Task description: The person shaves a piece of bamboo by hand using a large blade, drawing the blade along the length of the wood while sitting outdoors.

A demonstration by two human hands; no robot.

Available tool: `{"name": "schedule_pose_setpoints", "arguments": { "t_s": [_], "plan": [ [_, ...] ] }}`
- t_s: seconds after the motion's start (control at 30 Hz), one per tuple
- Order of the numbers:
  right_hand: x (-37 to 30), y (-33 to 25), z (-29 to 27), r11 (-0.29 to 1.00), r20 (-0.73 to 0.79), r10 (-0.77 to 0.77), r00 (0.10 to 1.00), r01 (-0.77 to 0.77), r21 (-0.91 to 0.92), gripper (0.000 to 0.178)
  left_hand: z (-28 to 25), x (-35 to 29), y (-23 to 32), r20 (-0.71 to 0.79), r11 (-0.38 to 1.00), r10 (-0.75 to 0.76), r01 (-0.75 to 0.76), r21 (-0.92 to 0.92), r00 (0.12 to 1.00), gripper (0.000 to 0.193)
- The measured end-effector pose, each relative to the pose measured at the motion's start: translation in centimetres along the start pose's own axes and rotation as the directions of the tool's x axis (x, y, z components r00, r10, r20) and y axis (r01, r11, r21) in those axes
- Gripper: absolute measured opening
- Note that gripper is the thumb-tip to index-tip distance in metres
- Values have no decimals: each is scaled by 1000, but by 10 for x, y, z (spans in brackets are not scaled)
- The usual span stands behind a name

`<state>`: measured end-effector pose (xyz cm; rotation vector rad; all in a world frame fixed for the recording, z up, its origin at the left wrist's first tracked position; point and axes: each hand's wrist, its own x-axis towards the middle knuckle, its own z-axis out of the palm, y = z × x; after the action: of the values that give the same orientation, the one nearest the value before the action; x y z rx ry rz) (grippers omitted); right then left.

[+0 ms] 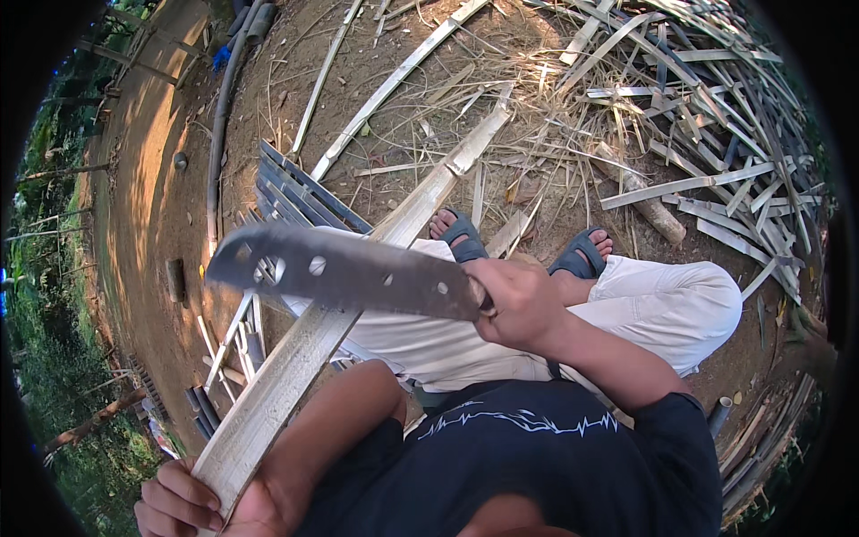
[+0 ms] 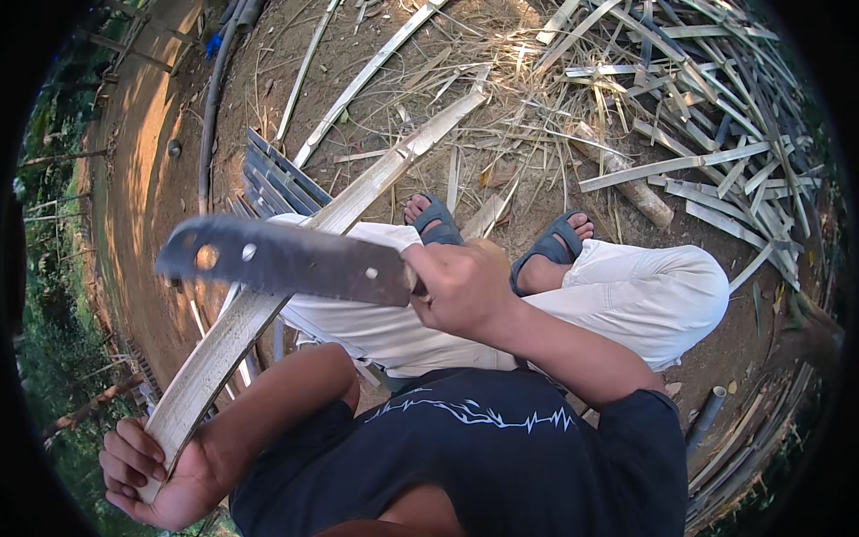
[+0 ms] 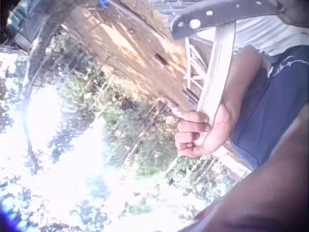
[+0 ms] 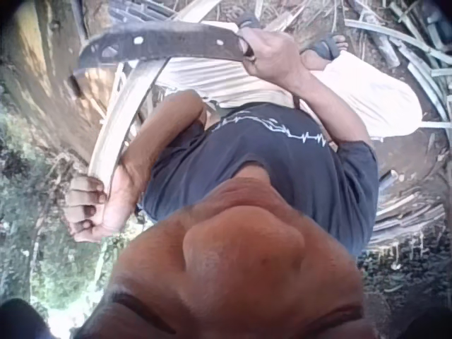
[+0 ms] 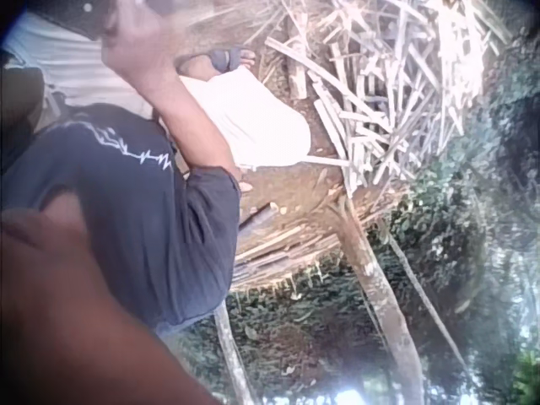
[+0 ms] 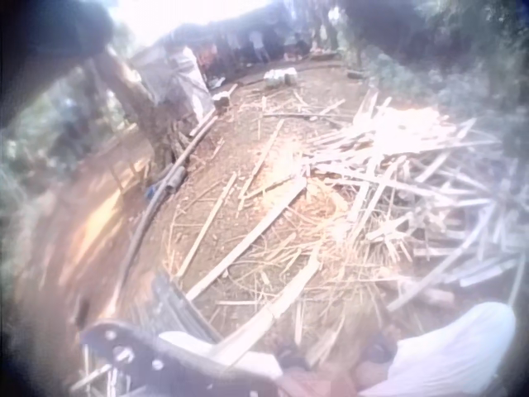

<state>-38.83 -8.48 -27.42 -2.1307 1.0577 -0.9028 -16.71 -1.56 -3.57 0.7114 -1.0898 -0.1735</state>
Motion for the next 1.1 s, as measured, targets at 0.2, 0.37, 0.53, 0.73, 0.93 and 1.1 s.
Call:
{"name": "schedule_pose_setpoints", "arguments": {
  "t_s": [0.2, 0.37, 0.53, 0.73, 0.93, 1.1],
  "plan": [
    [-7, 110, 14, 847, 101, 524, 846, -504, -166, 23, 1, -9, -3, -101, 993, 63, -52, 106, 993, 29],
    [-7, 53, 5, 976, 31, 218, 975, -218, -23, 25, -2, 1, -3, 30, 996, -36, 38, -79, 999, 30],
    [-9, 169, 19, 806, -9, 549, 836, -532, -257, 24, -7, 11, -10, -44, 1000, 3, -4, -3, 999, 30],
    [2, 78, 16, 916, 82, 401, 912, -399, -42, 22, -3, 8, -16, -70, 1000, 24, -24, -7, 997, 29],
    [12, 178, 28, 772, 24, 610, 792, -587, -245, 23, -14, 28, -20, -91, 996, 32, -25, 87, 995, 26],
    [23, 146, 35, 752, 59, 649, 759, -626, -207, 27, -25, 31, -21, -22, 998, -53, 54, 41, 998, 26]
  ]
}}
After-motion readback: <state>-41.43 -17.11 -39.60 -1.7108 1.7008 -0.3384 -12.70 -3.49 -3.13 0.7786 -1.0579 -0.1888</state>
